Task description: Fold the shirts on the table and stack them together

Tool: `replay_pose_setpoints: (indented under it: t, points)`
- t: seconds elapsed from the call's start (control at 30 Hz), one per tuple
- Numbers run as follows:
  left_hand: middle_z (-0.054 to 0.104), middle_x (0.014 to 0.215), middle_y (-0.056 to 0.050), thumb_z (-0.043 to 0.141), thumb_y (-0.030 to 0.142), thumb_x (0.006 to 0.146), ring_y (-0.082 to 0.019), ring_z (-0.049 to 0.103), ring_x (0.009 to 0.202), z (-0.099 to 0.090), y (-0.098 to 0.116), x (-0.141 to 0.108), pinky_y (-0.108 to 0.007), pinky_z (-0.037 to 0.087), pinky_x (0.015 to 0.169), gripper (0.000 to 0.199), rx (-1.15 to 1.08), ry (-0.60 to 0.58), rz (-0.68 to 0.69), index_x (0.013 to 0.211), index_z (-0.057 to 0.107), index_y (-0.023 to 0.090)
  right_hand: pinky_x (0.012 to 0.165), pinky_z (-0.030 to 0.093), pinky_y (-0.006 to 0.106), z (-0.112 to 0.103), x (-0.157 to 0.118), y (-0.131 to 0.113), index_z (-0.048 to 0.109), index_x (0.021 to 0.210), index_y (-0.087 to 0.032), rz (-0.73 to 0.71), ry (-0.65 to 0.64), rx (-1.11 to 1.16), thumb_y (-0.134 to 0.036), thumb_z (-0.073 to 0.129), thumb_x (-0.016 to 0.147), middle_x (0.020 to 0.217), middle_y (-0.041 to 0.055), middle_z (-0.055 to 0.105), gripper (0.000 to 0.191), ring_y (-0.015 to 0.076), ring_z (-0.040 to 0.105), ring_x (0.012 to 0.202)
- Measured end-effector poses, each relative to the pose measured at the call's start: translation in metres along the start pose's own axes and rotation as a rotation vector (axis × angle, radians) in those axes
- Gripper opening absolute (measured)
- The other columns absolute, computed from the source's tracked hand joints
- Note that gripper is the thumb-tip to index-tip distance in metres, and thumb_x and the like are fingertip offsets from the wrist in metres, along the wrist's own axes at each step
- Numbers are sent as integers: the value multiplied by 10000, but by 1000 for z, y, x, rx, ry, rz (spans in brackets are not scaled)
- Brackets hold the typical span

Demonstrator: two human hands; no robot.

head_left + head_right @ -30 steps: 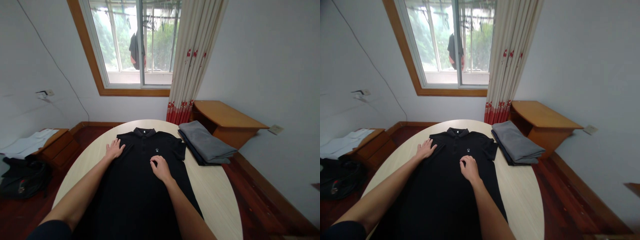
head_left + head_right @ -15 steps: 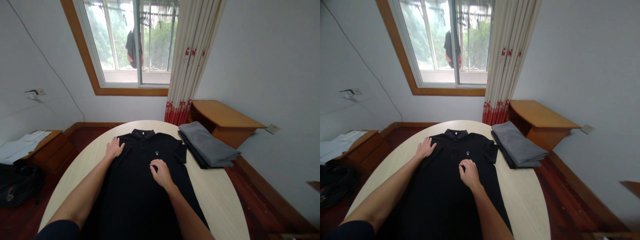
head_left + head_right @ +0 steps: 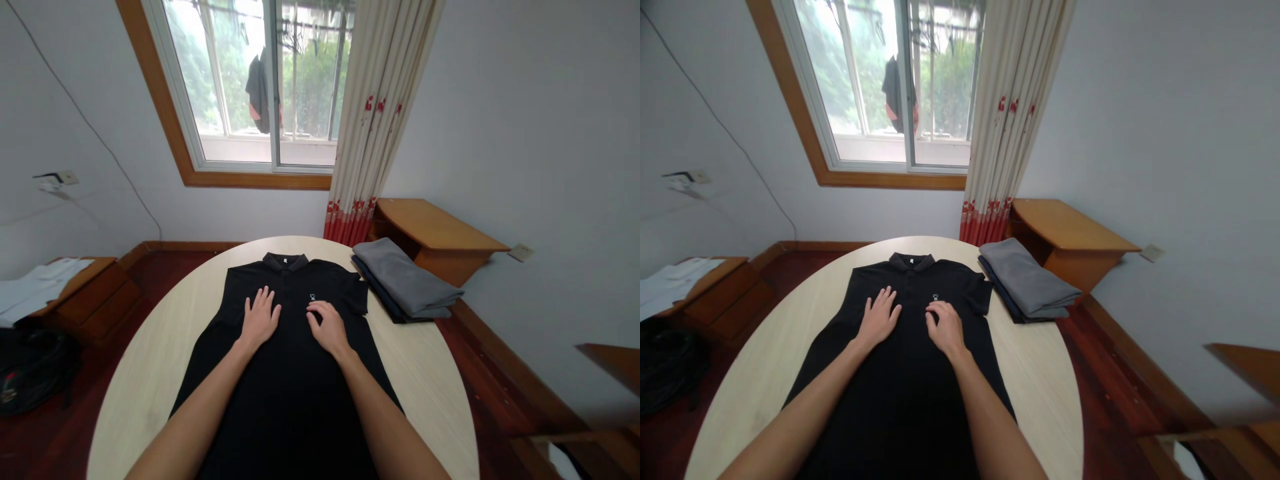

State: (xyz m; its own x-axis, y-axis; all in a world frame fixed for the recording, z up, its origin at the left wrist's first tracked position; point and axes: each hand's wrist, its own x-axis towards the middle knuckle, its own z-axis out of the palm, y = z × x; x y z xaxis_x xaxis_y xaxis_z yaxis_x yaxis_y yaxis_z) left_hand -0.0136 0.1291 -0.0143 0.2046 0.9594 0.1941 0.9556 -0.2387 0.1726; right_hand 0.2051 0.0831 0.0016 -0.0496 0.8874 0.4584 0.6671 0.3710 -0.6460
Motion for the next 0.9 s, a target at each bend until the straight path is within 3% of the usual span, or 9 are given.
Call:
replay_pose_setpoints:
  t: [0.07, 0.13, 0.23, 0.3, 0.4, 0.53, 0.63, 0.8, 0.9]
  points:
    - [386, 1597, -105, 328, 421, 1033, -285, 288, 1509, 4, -2, -10, -570, 223, 1218, 535, -42, -21, 35, 1477, 500, 176, 986, 473, 377, -22, 8, 10, 733, 986, -189, 108, 155, -112, -289, 507, 933, 1103, 102, 715, 253, 242, 627, 1053]
    - [436, 1571, -86, 338, 426, 1037, -274, 307, 1502, 5, -6, -12, -559, 222, 1222, 503, -82, -29, 50, 1436, 548, 203, 989, 462, 406, -47, 13, 25, 742, 1018, -173, 273, 217, -275, -337, 481, 944, 1146, 132, 699, 317, 274, 613, 1082]
    - [455, 1560, -87, 367, 427, 1032, -274, 318, 1497, 3, -9, -9, -557, 217, 1223, 481, -107, -10, 48, 1402, 578, 203, 973, 461, 474, -72, 14, 49, 732, 1166, -187, 539, 131, -460, -413, 453, 961, 1281, 158, 652, 413, 340, 588, 1164]
    - [459, 1557, -91, 380, 428, 1028, -278, 324, 1494, 3, -9, -7, -561, 221, 1220, 475, -117, -1, 46, 1393, 586, 205, 977, 461, 490, -75, 12, 62, 704, 1256, -208, 615, 20, -500, -455, 427, 976, 1320, 155, 639, 465, 358, 582, 1198]
    - [469, 1551, -81, 354, 410, 1035, -271, 338, 1488, 4, -7, -8, -555, 232, 1216, 461, -144, 8, 37, 1378, 600, 224, 1043, 434, 473, -69, 11, 76, 684, 1299, -167, 592, -70, -522, -474, 398, 988, 1366, 166, 613, 522, 357, 554, 1263]
    - [466, 1554, -74, 306, 374, 1042, -252, 329, 1492, 2, -7, -9, -544, 217, 1223, 478, -172, -10, 24, 1386, 595, 212, 1115, 393, 391, -62, 15, 87, 634, 1335, -56, 547, -93, -485, -431, 422, 979, 1413, 204, 571, 560, 313, 526, 1324]
    - [461, 1558, -62, 339, 372, 1025, -254, 318, 1498, -1, -7, -9, -546, 203, 1226, 461, -198, -36, 20, 1369, 614, 237, 1143, 362, 343, -62, 17, 90, 569, 1395, -39, 504, -108, -420, -398, 426, 979, 1439, 204, 548, 568, 260, 510, 1347]
    - [467, 1554, -54, 365, 320, 1001, -252, 318, 1498, -4, -8, -10, -549, 186, 1228, 439, -224, -44, 22, 1339, 641, 270, 1191, 228, 561, -57, 11, 84, 527, 1460, -186, 581, -150, -528, -453, 448, 989, 1532, 169, 452, 547, 310, 353, 1464]
    - [461, 1558, -57, 338, 327, 1010, -251, 306, 1503, -3, -9, -10, -552, 172, 1229, 452, -233, -52, 28, 1341, 641, 266, 1199, 174, 589, -51, 8, 79, 527, 1461, -179, 572, -203, -569, -443, 423, 1007, 1594, 171, 364, 536, 324, 237, 1517]
